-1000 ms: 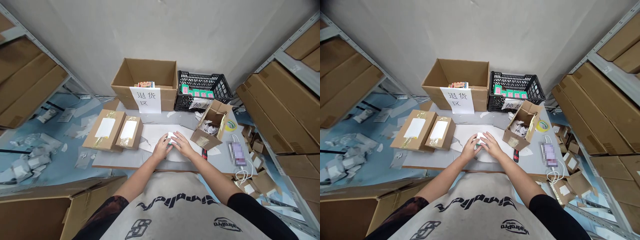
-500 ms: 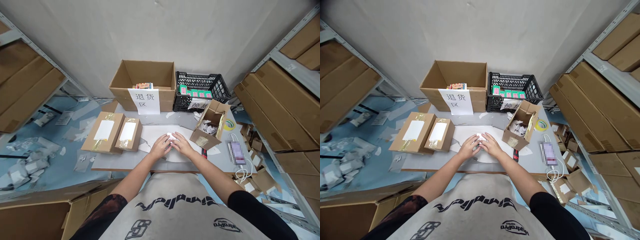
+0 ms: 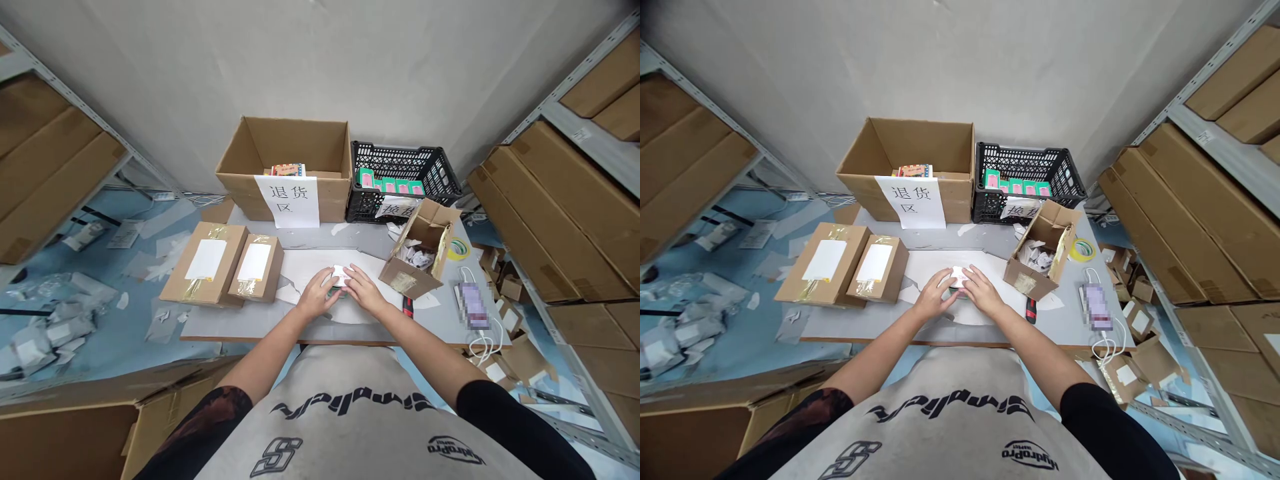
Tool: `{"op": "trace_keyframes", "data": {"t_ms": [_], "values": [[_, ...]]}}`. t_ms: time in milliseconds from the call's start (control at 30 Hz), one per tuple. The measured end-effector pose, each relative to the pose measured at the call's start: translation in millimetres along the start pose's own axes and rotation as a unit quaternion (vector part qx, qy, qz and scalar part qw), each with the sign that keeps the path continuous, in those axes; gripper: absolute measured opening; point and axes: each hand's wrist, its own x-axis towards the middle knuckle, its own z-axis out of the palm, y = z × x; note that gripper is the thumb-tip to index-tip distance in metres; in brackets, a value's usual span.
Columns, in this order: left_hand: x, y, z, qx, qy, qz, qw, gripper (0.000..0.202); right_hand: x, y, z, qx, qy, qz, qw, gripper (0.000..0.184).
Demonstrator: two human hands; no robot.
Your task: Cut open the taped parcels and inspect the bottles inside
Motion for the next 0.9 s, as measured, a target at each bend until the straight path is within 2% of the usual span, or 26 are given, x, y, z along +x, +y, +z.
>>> {"op": "trace_keyframes", "data": {"t_ms": [167,300,467,567,667,733,800,867,900], "values": [[-5.8,-1.6,0.3,0.012,-0.024,0.027,0.999,0.023,-0.9,-5.0,-4.3,-0.037,-0.022,-0.009,0.999,0.014],[3.8,-0.1,-6.5,0.026,-0.051,0.049,0.997,0.024,-3.3,-9.4,-10.6,-0.038,-0.027,0.007,0.999,0.021],[15.4,-3.0,-10.4,0.036,-0.130,0.089,0.987,0.030,-9.9,-11.3,-13.7,-0.034,-0.037,0.019,0.999,0.033],[14.6,-6.4,-8.5,0.025,-0.137,0.098,0.985,0.029,-14.6,-12.6,-13.7,-0.004,-0.047,0.053,0.998,0.043],[13.6,-6.4,-6.7,0.009,-0.139,0.075,0.987,0.023,-18.9,-12.9,-8.9,0.057,-0.046,0.098,0.993,0.042],[14.3,-5.0,-5.7,-0.015,-0.142,0.043,0.989,0.018,-21.3,-10.5,-0.5,0.109,-0.004,0.149,0.983,0.048],[15.7,-4.1,-4.9,-0.050,-0.144,0.006,0.988,0.018,-22.7,-4.9,12.0,0.169,0.038,0.214,0.961,0.070],[17.9,-5.0,-4.3,-0.094,-0.151,-0.031,0.984,0.023,-22.0,3.6,26.1,0.229,0.041,0.270,0.934,0.092],[19.3,-6.2,-4.1,-0.116,-0.158,-0.049,0.979,0.026,-20.5,8.3,32.6,0.254,0.031,0.291,0.922,0.096]]}}
